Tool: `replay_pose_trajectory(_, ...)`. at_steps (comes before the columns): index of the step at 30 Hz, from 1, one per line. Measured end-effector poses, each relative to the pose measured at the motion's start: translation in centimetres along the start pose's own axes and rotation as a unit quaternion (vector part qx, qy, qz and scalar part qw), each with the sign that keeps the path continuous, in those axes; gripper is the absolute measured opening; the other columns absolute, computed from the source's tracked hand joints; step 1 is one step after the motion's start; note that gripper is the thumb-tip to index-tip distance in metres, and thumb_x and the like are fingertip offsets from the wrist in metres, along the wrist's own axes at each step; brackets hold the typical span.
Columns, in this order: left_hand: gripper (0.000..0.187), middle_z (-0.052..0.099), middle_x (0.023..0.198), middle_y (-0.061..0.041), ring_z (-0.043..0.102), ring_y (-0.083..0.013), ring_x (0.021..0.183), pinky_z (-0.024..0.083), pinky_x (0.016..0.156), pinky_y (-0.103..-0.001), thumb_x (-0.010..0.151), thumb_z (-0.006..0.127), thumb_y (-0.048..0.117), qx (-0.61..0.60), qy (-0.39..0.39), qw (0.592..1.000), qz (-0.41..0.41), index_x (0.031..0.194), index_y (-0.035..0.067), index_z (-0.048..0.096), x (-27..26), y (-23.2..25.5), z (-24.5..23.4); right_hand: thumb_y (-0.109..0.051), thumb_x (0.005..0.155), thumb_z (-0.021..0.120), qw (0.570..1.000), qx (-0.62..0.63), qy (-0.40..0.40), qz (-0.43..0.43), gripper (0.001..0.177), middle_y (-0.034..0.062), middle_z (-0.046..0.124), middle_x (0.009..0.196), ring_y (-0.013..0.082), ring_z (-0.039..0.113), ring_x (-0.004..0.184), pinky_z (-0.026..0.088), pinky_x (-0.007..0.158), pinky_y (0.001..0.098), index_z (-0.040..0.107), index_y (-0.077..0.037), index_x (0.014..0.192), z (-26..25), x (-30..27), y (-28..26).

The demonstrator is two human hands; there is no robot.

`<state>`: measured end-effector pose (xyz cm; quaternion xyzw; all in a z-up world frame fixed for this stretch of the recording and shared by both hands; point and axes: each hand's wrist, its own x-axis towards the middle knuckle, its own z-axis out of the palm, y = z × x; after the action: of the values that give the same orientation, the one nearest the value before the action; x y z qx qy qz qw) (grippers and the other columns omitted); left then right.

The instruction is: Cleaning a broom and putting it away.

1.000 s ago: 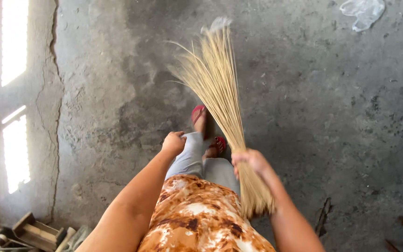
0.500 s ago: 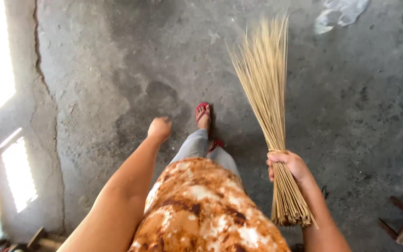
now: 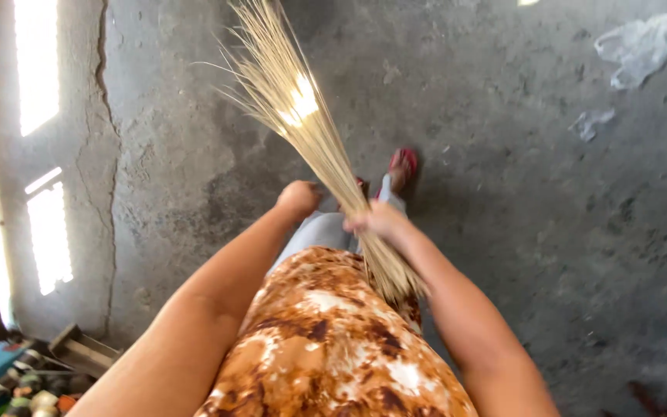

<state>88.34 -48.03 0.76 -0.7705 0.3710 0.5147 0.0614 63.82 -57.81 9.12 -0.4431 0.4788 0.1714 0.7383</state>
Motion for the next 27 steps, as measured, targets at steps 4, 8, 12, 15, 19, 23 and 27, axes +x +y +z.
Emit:
replay_pose_trajectory(4,0.044,0.073,0.123,-0.015,0.071,-0.0337,0.112,0.055,0.099,-0.043,0.093,0.063,0.039,-0.023,0.054,0.993,-0.099,0.128,0.013,0.07,0.8,-1.8,-3.7,-0.019,0.072,0.085,0.989,0.099,0.073,0.087,0.037,0.0104,0.077,0.086,0.0235,0.07,0.071,0.057,0.066,0.0365,0.079,-0.002,0.105,-11.7,6.9,1.7)
replay_pose_trajectory(8,0.042,0.07,0.129,-0.014,0.065,-0.0356,0.12,0.052,0.102,-0.045,0.095,0.063,0.039,-0.029,0.094,0.985,-0.143,0.127,0.015,0.072,1.8,2.6,-6.1,-0.019,0.074,0.085,0.967,0.12,0.19,0.12,0.032,0.0096,0.07,0.079,0.0231,0.066,0.062,0.055,0.055,0.0391,0.073,-0.001,0.097,-22.2,-4.3,-1.8)
replay_pose_trajectory(12,0.056,0.068,0.134,-0.013,0.065,-0.029,0.123,0.052,0.103,-0.04,0.09,0.068,0.048,-0.161,0.035,0.986,-0.008,0.134,0.014,0.068,6.3,10.4,-2.9,-0.018,0.077,0.08,0.972,0.113,0.195,0.062,0.033,0.0083,0.061,0.073,0.0231,0.06,0.053,0.051,0.047,0.0409,0.061,-0.003,0.099,-25.8,-10.7,-5.6)
replay_pose_trajectory(15,0.069,0.058,0.147,-0.01,0.058,-0.0249,0.132,0.054,0.1,-0.038,0.088,0.068,0.058,-0.393,-0.129,0.907,0.079,0.143,0.017,0.059,1.6,21.4,-5.8,-0.015,0.075,0.081,0.979,0.032,0.199,-0.004,0.037,0.0093,0.063,0.079,0.023,0.062,0.059,0.053,0.051,0.0408,0.061,-0.003,0.104,-24.7,-9.8,-10.6)
replay_pose_trajectory(19,0.069,0.055,0.15,-0.012,0.054,-0.0253,0.135,0.052,0.1,-0.034,0.094,0.064,0.058,-0.669,-0.213,0.704,0.106,0.147,0.016,0.05,0.3,27.6,-9.3,-0.017,0.075,0.083,0.935,-0.257,0.171,-0.175,0.042,0.0146,0.074,0.101,0.0233,0.072,0.091,0.057,0.079,0.0381,0.068,0.0,0.11,-17.9,-4.0,-20.5)
replay_pose_trajectory(23,0.042,0.067,0.113,-0.011,0.063,-0.0258,0.1,0.054,0.079,-0.042,0.089,0.073,0.029,-0.783,0.003,0.614,0.098,0.123,0.006,0.063,6.2,21.0,-13.4,-0.016,0.078,0.08,0.927,-0.268,0.074,-0.252,0.045,0.0146,0.074,0.107,0.021,0.071,0.098,0.057,0.085,0.0364,0.064,0.002,0.116,-12.4,6.1,-25.2)
replay_pose_trajectory(27,0.031,0.071,0.11,-0.008,0.068,-0.0184,0.098,0.056,0.086,-0.032,0.1,0.064,0.033,-0.828,0.123,0.52,0.167,0.117,0.007,0.069,15.2,7.2,-16.1,-0.015,0.084,0.082,0.958,-0.107,-0.148,-0.223,0.054,0.0159,0.067,0.106,0.0211,0.068,0.097,0.058,0.083,0.0365,0.049,-0.001,0.125,-6.9,20.3,-24.0)
